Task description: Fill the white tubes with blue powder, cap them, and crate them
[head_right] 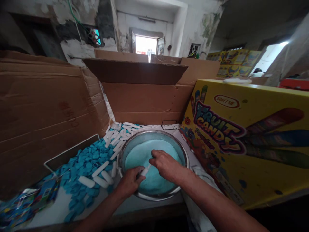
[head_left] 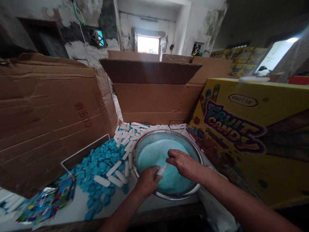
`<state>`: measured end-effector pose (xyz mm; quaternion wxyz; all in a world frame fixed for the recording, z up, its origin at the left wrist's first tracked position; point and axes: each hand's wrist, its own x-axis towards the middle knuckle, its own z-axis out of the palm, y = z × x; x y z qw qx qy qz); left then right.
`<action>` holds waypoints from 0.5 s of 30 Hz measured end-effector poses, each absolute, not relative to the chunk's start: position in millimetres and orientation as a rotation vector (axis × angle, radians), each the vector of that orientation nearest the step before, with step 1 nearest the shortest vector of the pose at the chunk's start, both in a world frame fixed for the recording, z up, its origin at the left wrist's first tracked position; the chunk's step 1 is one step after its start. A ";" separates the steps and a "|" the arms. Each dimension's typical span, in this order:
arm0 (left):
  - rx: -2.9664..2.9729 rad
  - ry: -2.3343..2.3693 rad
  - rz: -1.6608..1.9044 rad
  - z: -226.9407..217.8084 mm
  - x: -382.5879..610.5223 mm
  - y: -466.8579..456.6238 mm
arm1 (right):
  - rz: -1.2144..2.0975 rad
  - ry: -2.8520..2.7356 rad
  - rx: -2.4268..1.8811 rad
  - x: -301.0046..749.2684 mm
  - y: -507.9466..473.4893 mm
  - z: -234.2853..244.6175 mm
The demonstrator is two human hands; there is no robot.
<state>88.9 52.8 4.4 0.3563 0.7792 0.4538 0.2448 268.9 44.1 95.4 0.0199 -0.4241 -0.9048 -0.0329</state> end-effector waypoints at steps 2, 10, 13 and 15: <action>2.015 1.172 0.630 4.1 88.8 52.5 | -0.117 -2.808 -1.311 269.7 44.2 96.0; 1.994 1.128 0.652 9.7 88.0 54.3 | 0.083 -2.389 -1.496 296.1 46.2 61.4; 1.863 0.973 0.697 5.4 88.4 57.8 | 0.302 -2.350 -1.708 298.1 37.7 26.4; 1.734 0.899 0.713 -1.9 90.0 64.6 | 0.366 -2.260 -1.806 300.4 36.6 6.1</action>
